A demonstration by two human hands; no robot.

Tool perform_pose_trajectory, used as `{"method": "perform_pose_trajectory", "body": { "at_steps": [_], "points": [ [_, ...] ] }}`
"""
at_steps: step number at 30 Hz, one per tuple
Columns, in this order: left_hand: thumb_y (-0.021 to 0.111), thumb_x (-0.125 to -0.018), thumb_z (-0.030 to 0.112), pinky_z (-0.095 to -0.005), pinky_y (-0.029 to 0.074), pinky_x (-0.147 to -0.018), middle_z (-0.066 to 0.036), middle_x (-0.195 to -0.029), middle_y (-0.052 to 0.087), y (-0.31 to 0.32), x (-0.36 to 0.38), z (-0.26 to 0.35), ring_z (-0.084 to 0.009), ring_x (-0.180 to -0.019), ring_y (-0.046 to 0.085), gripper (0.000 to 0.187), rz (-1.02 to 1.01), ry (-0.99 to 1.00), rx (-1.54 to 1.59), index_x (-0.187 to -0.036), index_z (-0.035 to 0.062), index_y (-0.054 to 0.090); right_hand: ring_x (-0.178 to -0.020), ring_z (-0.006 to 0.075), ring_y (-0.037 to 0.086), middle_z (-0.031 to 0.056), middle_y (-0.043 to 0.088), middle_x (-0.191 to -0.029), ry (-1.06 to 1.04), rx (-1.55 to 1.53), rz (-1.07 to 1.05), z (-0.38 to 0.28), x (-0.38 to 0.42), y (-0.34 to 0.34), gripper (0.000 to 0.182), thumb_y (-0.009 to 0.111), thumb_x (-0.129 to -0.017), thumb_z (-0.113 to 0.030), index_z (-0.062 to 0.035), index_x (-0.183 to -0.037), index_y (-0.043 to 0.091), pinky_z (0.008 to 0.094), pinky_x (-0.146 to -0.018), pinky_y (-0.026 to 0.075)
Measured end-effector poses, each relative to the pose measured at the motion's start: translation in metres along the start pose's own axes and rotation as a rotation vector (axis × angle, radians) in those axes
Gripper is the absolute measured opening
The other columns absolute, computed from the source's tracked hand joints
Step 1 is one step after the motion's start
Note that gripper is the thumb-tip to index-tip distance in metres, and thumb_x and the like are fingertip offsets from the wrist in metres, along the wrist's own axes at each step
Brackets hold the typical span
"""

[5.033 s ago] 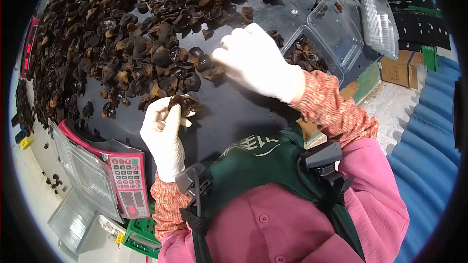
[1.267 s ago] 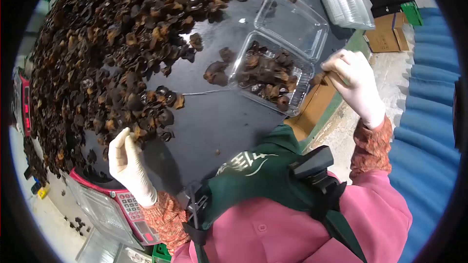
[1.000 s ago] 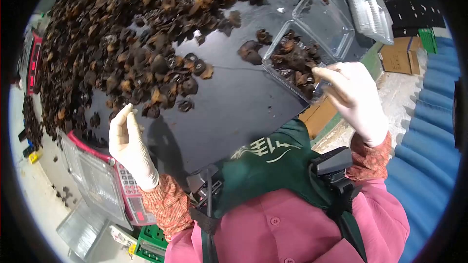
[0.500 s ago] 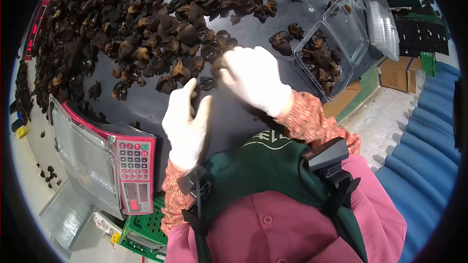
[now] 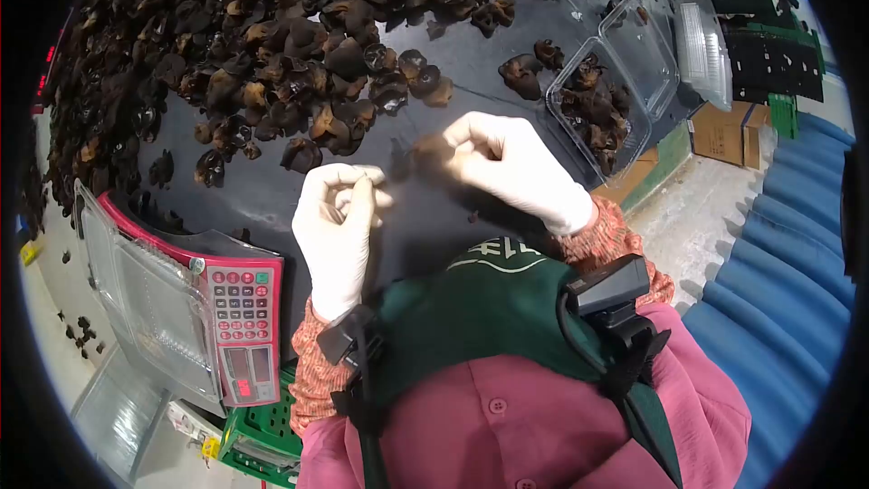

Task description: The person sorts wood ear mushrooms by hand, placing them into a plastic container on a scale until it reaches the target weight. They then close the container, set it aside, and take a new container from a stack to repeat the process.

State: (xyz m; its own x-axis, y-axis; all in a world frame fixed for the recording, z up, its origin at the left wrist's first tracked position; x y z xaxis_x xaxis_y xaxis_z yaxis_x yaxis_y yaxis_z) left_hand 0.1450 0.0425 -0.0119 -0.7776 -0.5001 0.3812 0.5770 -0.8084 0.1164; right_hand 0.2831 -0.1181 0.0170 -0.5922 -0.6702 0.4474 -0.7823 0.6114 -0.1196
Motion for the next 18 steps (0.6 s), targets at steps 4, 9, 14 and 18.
{"method": "perform_pose_trajectory", "body": {
  "at_steps": [4,9,14,18],
  "points": [
    [0.047,-0.109,0.032,-0.0261,0.055,-0.061,-0.015,-0.110,0.069,0.017,0.006,-0.015,-0.0195,-0.084,0.070,0.043,-0.149,-0.240,0.445,-0.137,-0.0001,0.053,-0.067,0.0043,0.053,0.0014,0.067,-0.080,-0.113,0.131,-0.199,-0.022,0.013,0.019,0.020,0.070,-0.089,-0.015,-0.0025,-0.105,0.071,0.0228,-0.062,0.045],
    [0.048,-0.108,0.038,-0.0288,0.051,-0.058,-0.014,-0.098,0.070,0.015,0.013,-0.034,-0.0209,-0.078,0.068,0.042,-0.225,-0.383,0.579,-0.106,0.0012,0.067,-0.073,0.0232,0.068,0.0077,0.070,-0.087,-0.569,0.668,0.391,-0.029,-0.011,-0.007,0.020,0.072,-0.087,-0.017,-0.0074,-0.105,0.072,0.0341,-0.065,0.053],
    [0.050,-0.107,0.032,-0.0293,0.051,-0.061,-0.013,-0.095,0.071,0.007,0.008,-0.030,-0.0197,-0.076,0.067,0.036,-0.236,-0.305,0.536,-0.106,0.0007,0.068,-0.078,0.0281,0.063,0.0065,0.062,-0.086,-0.651,1.074,0.520,-0.023,-0.038,-0.006,0.019,0.076,-0.082,-0.018,-0.0120,-0.098,0.069,0.0387,-0.071,0.050],
    [0.044,-0.108,0.039,-0.0330,0.055,-0.064,-0.015,-0.102,0.072,0.011,0.011,-0.022,-0.0229,-0.082,0.070,0.047,-0.261,-0.368,0.425,-0.119,-0.0020,0.064,-0.079,0.0263,0.062,0.0064,0.061,-0.086,-0.667,0.826,0.366,-0.037,-0.013,0.000,0.013,0.074,-0.083,-0.020,-0.0119,-0.090,0.067,0.0379,-0.071,0.047]
  ]
}}
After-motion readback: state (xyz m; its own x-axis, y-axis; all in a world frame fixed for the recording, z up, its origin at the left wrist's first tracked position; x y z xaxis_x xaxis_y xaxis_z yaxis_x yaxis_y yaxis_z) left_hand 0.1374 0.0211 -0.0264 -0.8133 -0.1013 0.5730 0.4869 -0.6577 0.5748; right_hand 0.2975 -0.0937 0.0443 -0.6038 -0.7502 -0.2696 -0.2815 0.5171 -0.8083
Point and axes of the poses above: each hand's wrist, its own x-axis away from the middle knuckle, its own y-axis out of the palm, z = x × y, the point moved 6 cm from there along -x, towards the middle knuckle
